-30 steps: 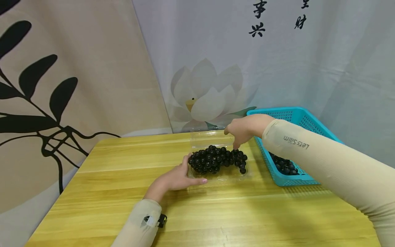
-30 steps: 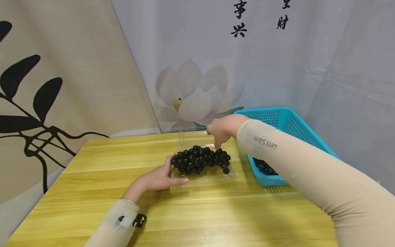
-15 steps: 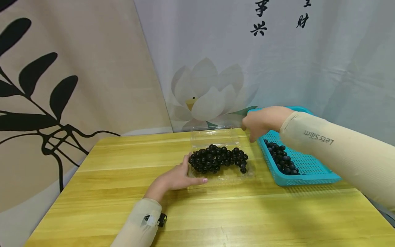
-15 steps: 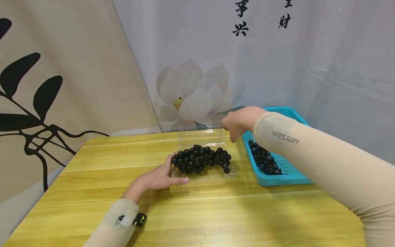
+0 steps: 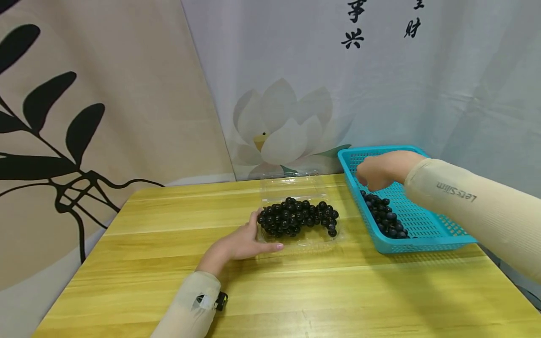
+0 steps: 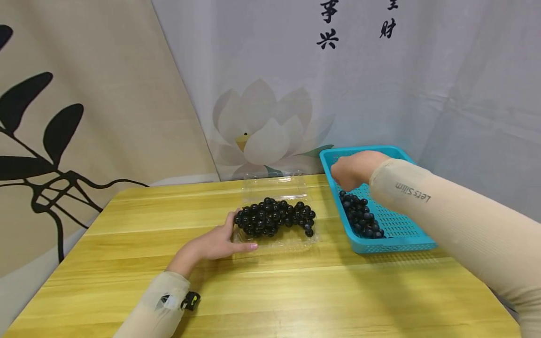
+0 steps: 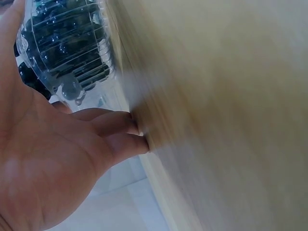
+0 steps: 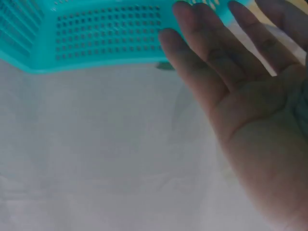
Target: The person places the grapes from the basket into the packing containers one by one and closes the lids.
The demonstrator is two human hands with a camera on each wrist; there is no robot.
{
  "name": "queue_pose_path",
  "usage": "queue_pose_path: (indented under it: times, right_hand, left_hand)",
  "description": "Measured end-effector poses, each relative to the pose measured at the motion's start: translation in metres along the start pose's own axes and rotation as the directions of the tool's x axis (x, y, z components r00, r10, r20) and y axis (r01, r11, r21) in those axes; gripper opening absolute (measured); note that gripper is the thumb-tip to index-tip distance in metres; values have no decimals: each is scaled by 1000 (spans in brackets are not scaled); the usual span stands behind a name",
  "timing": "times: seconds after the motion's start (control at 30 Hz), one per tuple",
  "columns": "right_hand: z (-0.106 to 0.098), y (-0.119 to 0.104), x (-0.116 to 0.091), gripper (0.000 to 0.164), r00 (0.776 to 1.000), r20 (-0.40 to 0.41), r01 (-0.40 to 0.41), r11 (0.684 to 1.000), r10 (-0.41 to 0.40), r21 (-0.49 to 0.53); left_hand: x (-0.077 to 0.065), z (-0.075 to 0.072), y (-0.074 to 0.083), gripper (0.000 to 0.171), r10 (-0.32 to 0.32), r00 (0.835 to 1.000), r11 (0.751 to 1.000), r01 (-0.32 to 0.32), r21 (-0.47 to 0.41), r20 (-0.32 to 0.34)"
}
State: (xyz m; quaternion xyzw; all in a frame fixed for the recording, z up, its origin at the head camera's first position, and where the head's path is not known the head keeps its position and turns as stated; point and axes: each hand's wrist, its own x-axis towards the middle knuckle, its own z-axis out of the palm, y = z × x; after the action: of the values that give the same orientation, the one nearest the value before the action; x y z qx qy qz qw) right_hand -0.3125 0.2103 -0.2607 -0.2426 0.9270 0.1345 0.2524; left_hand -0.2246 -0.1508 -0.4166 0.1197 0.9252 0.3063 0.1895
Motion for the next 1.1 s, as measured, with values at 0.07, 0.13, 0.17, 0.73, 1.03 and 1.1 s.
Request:
queue_pose_path:
  times: [0.07, 0.13, 0.17, 0.73, 1.03, 1.1]
  right_hand:
    - [8, 4, 2, 18, 999, 14, -33, 999, 33, -4]
    - [17, 6, 5, 13, 996, 36, -83, 997, 83, -3]
    - [21, 8, 8, 19, 992, 60, -113, 994, 113, 10]
    - [74, 37, 30, 60, 954, 222, -266, 906, 200, 328]
    - [83, 34, 27, 83, 953, 235, -296, 762, 192, 576]
    - [85, 36, 27, 85, 952, 225, -302, 740, 206, 602]
  left_hand:
    - [0, 0, -1, 135, 6, 1000, 1000, -6, 2, 0]
    - [0, 0, -1, 135, 8, 1000, 1000, -8, 3, 1]
    - [-1, -1, -1, 135, 10, 1000, 1000, -10, 3, 2]
    - [1, 0, -2, 135, 16, 1000, 1000, -16, 5, -1]
    - [0, -1, -1, 135, 16, 1000, 1000, -16, 14, -2]
    - [0, -1, 0, 135, 15, 1000, 1000, -15, 12, -2]
